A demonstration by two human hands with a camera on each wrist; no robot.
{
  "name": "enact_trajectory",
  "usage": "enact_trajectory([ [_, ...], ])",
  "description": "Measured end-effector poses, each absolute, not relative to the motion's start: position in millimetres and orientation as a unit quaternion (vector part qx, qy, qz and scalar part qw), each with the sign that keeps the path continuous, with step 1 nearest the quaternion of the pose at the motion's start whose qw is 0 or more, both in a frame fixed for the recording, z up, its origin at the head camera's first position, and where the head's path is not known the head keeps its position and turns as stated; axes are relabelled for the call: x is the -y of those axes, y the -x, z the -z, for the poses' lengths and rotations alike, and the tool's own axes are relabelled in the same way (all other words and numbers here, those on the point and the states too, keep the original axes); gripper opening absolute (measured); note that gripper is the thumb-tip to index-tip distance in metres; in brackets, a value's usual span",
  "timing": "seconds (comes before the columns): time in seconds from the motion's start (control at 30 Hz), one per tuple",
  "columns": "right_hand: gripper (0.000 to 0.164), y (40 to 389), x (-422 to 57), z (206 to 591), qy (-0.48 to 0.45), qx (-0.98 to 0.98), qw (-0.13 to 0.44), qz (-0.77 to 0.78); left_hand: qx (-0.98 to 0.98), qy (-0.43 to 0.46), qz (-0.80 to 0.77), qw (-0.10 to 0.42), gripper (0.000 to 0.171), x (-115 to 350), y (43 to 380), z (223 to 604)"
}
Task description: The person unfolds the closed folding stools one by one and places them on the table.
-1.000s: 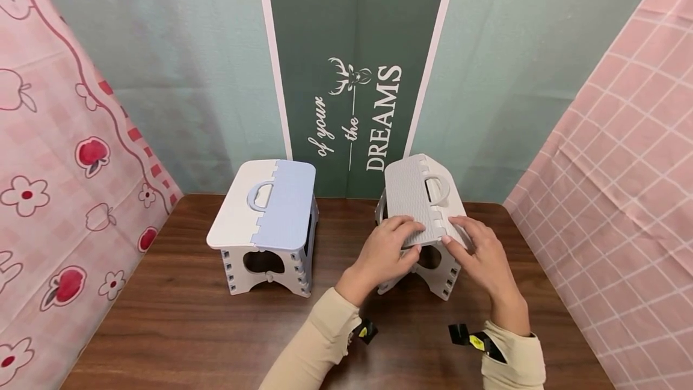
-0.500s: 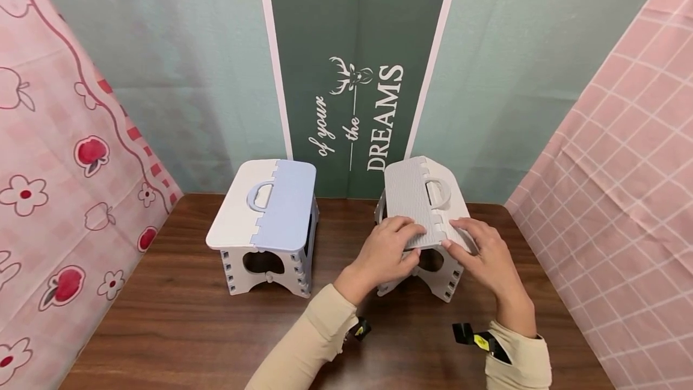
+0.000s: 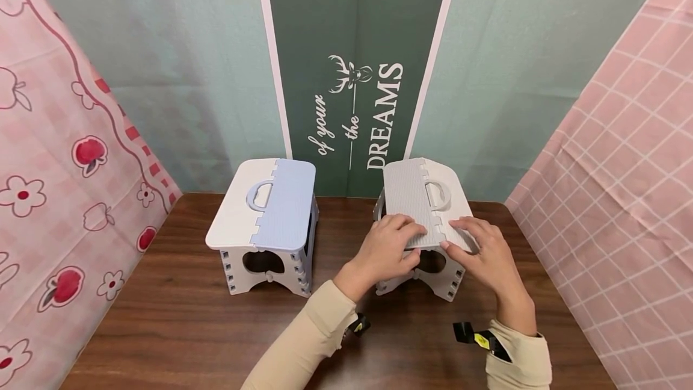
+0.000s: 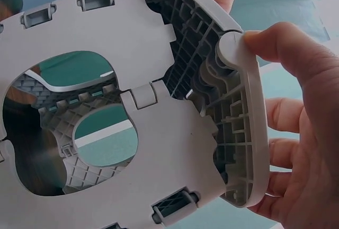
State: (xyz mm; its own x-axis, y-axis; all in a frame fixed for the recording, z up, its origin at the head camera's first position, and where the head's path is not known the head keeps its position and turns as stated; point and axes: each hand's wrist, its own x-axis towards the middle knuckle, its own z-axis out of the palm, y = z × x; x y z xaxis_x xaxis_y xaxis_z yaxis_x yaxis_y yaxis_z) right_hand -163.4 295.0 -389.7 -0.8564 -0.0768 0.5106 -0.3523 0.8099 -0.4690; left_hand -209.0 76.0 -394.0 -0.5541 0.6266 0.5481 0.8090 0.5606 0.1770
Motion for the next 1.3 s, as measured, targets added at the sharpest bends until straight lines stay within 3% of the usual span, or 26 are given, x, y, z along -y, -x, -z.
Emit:
enact_trajectory([
  [0.33,0.038,164.3,-296.3,389.6,-0.117,0.928,0.228,-0.270,0.870,0.416,0.185,0.188,0.030,-74.7,208.4,388.3],
  [1.3,0.042,163.1,-293.9,388.2,-0.130,0.938,0.212,-0.241,0.879,0.412,0.143,0.195,0.027,-75.3,208.0,387.4],
])
